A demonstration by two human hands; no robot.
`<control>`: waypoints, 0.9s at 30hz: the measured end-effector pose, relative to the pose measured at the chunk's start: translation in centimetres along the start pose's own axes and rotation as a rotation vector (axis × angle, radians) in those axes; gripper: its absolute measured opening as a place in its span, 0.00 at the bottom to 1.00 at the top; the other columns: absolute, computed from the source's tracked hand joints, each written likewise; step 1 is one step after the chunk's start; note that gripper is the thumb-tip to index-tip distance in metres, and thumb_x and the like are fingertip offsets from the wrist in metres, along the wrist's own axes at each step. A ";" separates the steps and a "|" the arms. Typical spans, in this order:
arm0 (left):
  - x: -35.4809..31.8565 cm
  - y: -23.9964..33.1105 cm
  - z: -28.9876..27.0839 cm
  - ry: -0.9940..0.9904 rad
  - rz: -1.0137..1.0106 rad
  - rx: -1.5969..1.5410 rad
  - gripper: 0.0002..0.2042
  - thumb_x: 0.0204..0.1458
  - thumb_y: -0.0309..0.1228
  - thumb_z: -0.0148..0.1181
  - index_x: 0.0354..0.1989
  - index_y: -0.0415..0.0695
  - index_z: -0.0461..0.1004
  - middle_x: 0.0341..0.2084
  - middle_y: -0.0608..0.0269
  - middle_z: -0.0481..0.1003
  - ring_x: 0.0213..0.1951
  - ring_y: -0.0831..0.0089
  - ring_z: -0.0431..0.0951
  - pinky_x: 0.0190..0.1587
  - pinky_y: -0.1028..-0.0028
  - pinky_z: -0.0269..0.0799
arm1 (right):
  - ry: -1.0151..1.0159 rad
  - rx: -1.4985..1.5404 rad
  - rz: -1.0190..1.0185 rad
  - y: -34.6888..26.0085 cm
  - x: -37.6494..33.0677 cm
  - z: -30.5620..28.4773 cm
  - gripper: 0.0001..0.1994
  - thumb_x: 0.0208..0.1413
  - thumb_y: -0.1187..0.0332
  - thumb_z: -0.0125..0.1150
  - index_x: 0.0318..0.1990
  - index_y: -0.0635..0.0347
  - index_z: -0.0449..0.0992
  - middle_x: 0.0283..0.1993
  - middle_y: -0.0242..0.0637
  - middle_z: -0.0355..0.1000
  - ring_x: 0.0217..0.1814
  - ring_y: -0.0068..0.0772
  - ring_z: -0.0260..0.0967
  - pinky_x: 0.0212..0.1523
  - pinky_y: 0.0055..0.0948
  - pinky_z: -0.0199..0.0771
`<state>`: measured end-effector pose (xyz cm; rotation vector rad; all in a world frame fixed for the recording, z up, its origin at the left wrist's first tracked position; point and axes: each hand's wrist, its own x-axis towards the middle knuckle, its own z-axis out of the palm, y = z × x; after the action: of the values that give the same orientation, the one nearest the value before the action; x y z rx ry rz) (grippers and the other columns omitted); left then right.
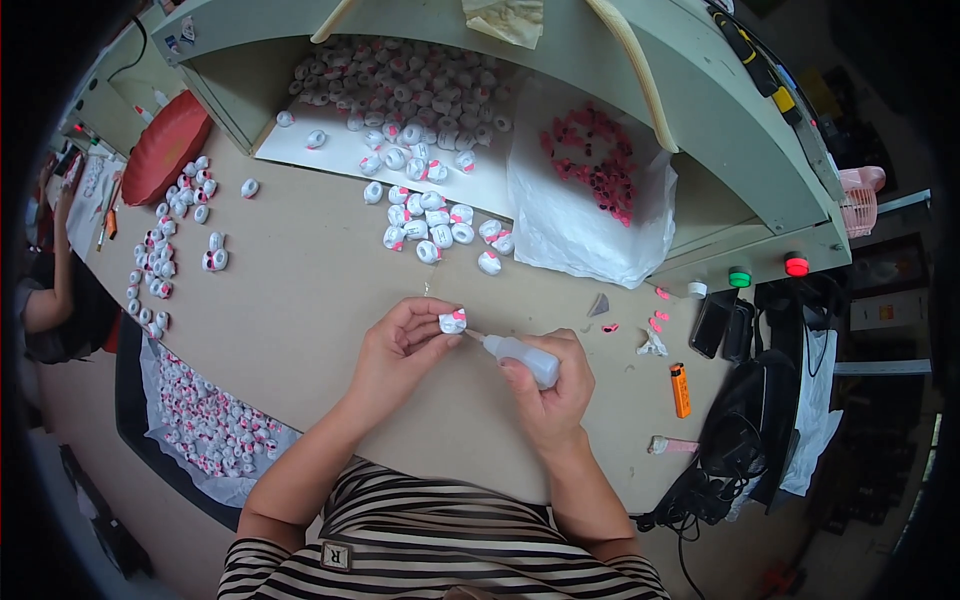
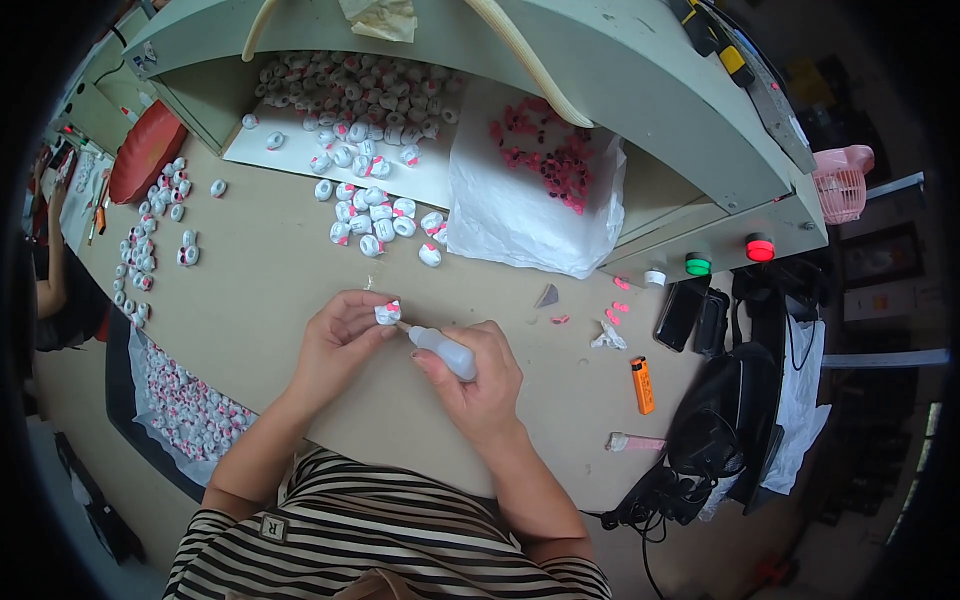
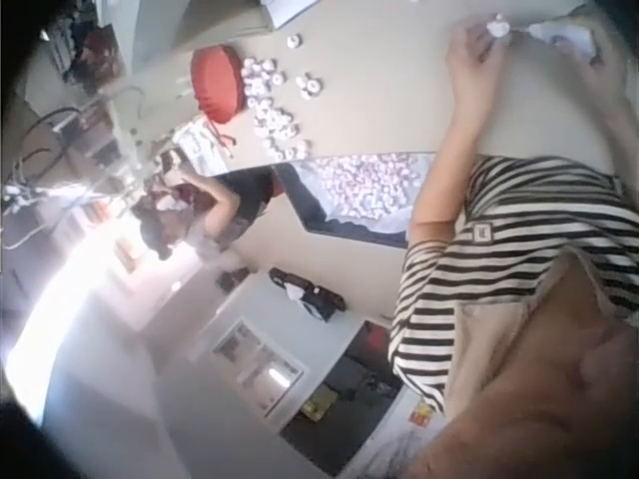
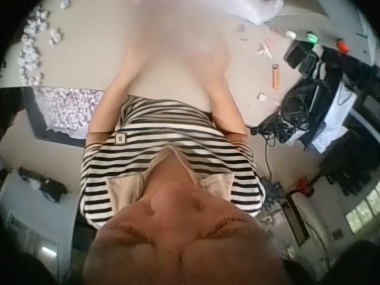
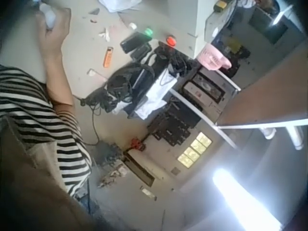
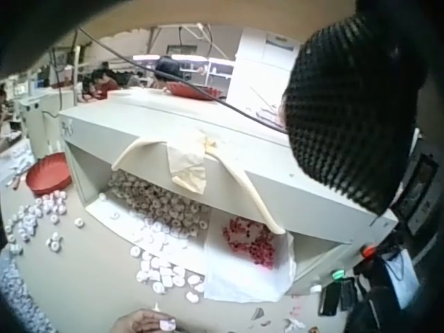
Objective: The person assembles small plastic cat heads by applying glue from a bottle and attaching pink plastic parts to them by hand.
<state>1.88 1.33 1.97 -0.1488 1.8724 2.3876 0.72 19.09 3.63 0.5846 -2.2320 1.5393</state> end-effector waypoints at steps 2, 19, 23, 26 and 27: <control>0.0 0.0 -0.1 -0.010 -0.021 -0.002 0.14 0.50 0.18 0.55 0.45 0.37 0.65 0.44 0.59 0.71 0.46 0.75 0.73 0.49 0.78 0.69 | 0.008 -0.006 -0.001 0.0 -0.1 0.1 0.15 0.42 0.68 0.69 0.35 0.63 0.70 0.26 0.38 0.67 0.25 0.31 0.65 0.24 0.25 0.65; 0.0 -0.1 -0.1 0.001 -0.026 0.005 0.13 0.50 0.19 0.55 0.45 0.37 0.66 0.42 0.62 0.72 0.45 0.77 0.73 0.47 0.80 0.69 | -0.014 0.052 0.128 0.2 0.3 -0.3 0.13 0.45 0.69 0.67 0.35 0.62 0.69 0.28 0.37 0.68 0.26 0.26 0.65 0.25 0.23 0.65; 0.0 -0.4 -0.3 0.011 -0.028 0.062 0.14 0.51 0.20 0.56 0.46 0.38 0.67 0.41 0.64 0.73 0.43 0.78 0.74 0.44 0.81 0.69 | 0.146 0.445 0.456 1.3 1.7 -1.5 0.14 0.46 0.71 0.66 0.37 0.62 0.67 0.29 0.35 0.68 0.29 0.21 0.65 0.28 0.21 0.66; 0.0 -0.5 -0.4 -0.004 -0.026 0.094 0.14 0.51 0.21 0.56 0.47 0.38 0.68 0.41 0.64 0.73 0.43 0.79 0.73 0.44 0.80 0.69 | 0.114 0.381 0.495 3.0 5.7 -2.7 0.15 0.46 0.73 0.63 0.40 0.63 0.65 0.31 0.33 0.67 0.33 0.21 0.66 0.34 0.22 0.68; 0.0 -0.5 -0.5 -0.006 -0.018 0.091 0.14 0.51 0.21 0.56 0.47 0.38 0.68 0.41 0.64 0.73 0.43 0.79 0.73 0.44 0.80 0.69 | 0.117 0.118 0.443 4.5 7.2 -2.9 0.14 0.47 0.72 0.62 0.39 0.63 0.66 0.31 0.37 0.69 0.33 0.26 0.68 0.36 0.26 0.68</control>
<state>1.99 0.99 1.37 -0.1505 1.9645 2.2830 -7.53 22.28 4.77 0.0208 -2.2930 1.8678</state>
